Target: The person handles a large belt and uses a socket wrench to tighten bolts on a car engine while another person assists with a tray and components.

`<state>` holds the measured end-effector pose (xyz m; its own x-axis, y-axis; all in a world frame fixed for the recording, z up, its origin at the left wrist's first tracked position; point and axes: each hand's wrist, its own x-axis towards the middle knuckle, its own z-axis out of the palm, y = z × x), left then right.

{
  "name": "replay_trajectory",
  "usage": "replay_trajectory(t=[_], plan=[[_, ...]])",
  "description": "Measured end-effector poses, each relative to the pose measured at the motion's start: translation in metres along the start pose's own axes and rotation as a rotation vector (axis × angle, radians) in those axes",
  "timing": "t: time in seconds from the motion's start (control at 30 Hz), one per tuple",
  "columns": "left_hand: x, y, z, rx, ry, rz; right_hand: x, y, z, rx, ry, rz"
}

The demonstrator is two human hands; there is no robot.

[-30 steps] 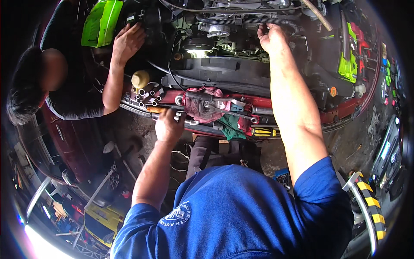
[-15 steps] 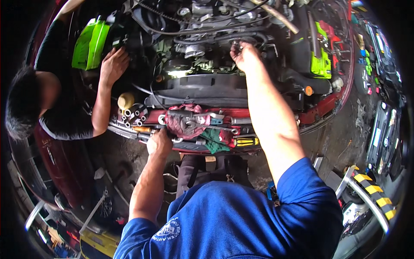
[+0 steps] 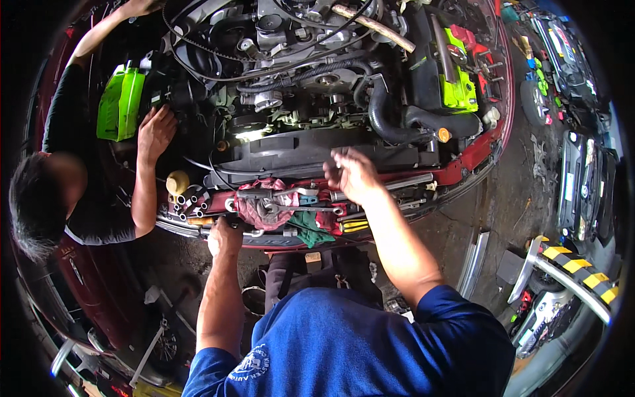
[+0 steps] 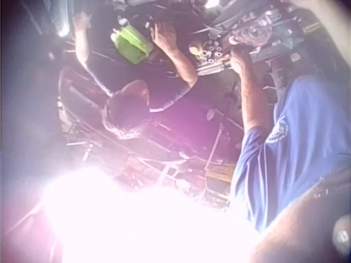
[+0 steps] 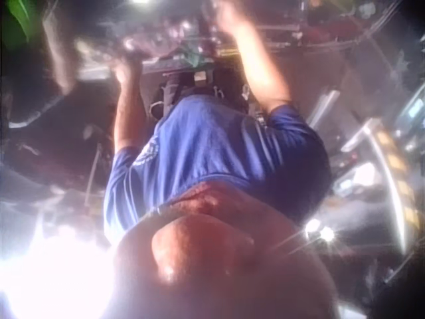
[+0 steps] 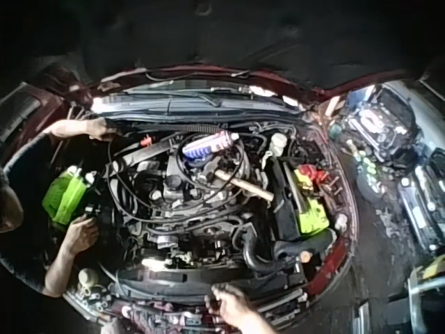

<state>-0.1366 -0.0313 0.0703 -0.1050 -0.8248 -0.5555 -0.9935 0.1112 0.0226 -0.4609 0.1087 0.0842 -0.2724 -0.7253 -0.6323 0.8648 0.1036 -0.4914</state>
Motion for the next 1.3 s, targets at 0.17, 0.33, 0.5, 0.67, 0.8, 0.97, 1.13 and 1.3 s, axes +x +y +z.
replay_trajectory(t=[0.17,0.33,0.5,0.67,0.8,0.97,1.13,1.3], plan=[[0.015,0.000,0.002,0.078,-0.052,0.065,-0.030,0.040,-0.017,-0.052,-0.073,0.176],[0.010,0.001,0.007,0.037,0.021,0.124,-0.042,0.063,-0.007,-0.177,-0.130,0.310],[0.010,-0.032,0.018,-0.097,0.205,0.093,-0.042,0.081,0.007,-0.304,-0.182,0.372],[-0.011,0.000,-0.007,-0.247,0.006,-0.209,-0.049,0.084,-0.002,-0.352,-0.160,0.376],[-0.008,-0.021,0.007,-0.254,0.051,-0.321,-0.051,0.087,-0.001,-0.371,-0.154,0.376],[-0.003,-0.021,0.011,-0.273,0.047,-0.275,-0.051,0.086,-0.005,-0.394,-0.102,0.372],[0.004,-0.023,0.007,-0.279,0.071,-0.259,-0.057,0.089,0.000,-0.487,-0.098,0.308],[-0.021,-0.049,0.009,-0.746,0.156,0.027,-0.061,0.091,0.006,-0.493,-0.138,0.329]])
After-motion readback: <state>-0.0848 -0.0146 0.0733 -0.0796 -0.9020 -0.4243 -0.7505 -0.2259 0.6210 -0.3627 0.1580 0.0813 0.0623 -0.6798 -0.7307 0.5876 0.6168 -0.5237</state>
